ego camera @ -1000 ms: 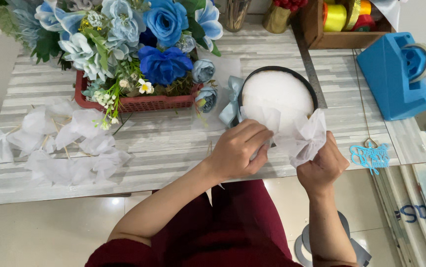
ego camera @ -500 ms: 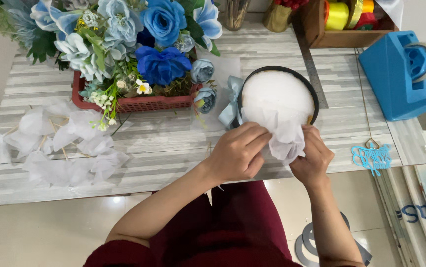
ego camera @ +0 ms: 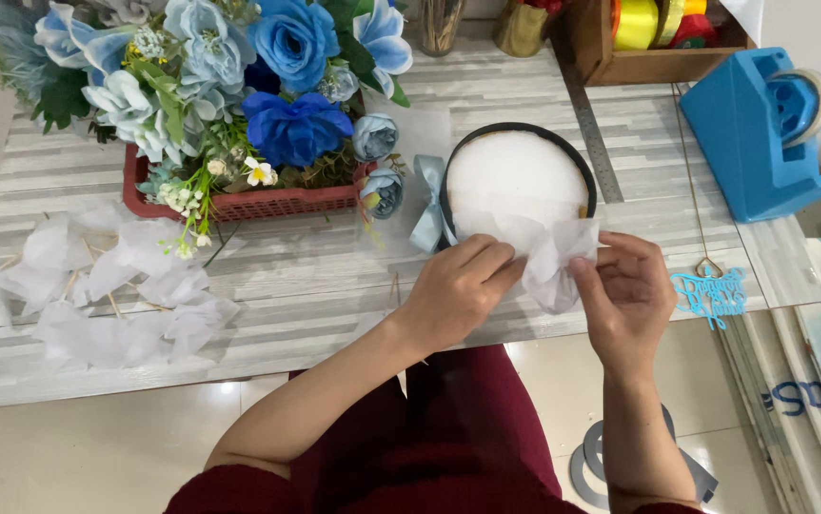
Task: The person arranges small pieces of white tissue paper attached to wooden sticks into a round floral foam base. They repeatedly pick up the tissue pieces from the table and insert them into the foam, creating a fluffy white layer around the base.
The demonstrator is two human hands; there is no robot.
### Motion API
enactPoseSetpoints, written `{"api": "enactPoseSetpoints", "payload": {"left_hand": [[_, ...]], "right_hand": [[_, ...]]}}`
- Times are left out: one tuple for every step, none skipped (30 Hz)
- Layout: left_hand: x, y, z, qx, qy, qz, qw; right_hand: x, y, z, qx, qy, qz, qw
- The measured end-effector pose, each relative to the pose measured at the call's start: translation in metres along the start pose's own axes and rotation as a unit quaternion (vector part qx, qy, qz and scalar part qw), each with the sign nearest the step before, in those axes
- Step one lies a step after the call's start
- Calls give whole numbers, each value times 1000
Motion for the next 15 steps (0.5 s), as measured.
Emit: {"api": "enactPoseSetpoints", "payload": {"left_hand": [[-1,0,0,1,0,-1,1000],[-3,0,0,-6,13,-3,1000],[-4,0,0,-13,27,-6,1000],[-4,1,1,-14,26,-6,1000],[-4,2,2,-22,40,-15,999],[-4,3,4,-29,56,-23,998],[-2,5,4,-29,56,-23,998],[-1,7,6,-40,67,-31,996],[0,8,7,-50,79,-40,995],[-2,7,7,-51,78,-40,995],[-3,6,6,-54,91,-41,994],[-4,5,6,-59,104,-43,992],[-4,5,6,-60,104,-43,992],[-4,5,7,-59,101,-41,992],[-3,5,7,-58,99,-39,993]], "right_hand": [[0,-1,0,-1,0,0,1000],[1,-2,0,14,-13,-6,1000],[2,-3,-1,28,-26,-11,999],[2,-2,-4,28,-26,-10,999],[2,-1,-5,-56,2,-23,998],[2,0,-5,-139,31,-36,989],[1,3,-12,-138,31,-35,989],[1,6,-17,-183,73,-44,979],[0,9,-23,-227,114,-51,966],[1,8,-21,-227,114,-51,966],[2,8,-19,-232,119,-55,964],[2,7,-17,-236,125,-58,962],[3,5,-17,-236,125,-58,962],[4,3,-17,-243,121,-56,961],[5,1,-17,-250,117,-54,960]]}}
Point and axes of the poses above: each hand's wrist, its own y-axis away from the middle knuckle, its own x-axis out of the palm, z = x × y, the point moved 2 cm from there along -y, towards the middle knuckle, and after that the axes turned 8 degrees about y, right-handed, at the moved point
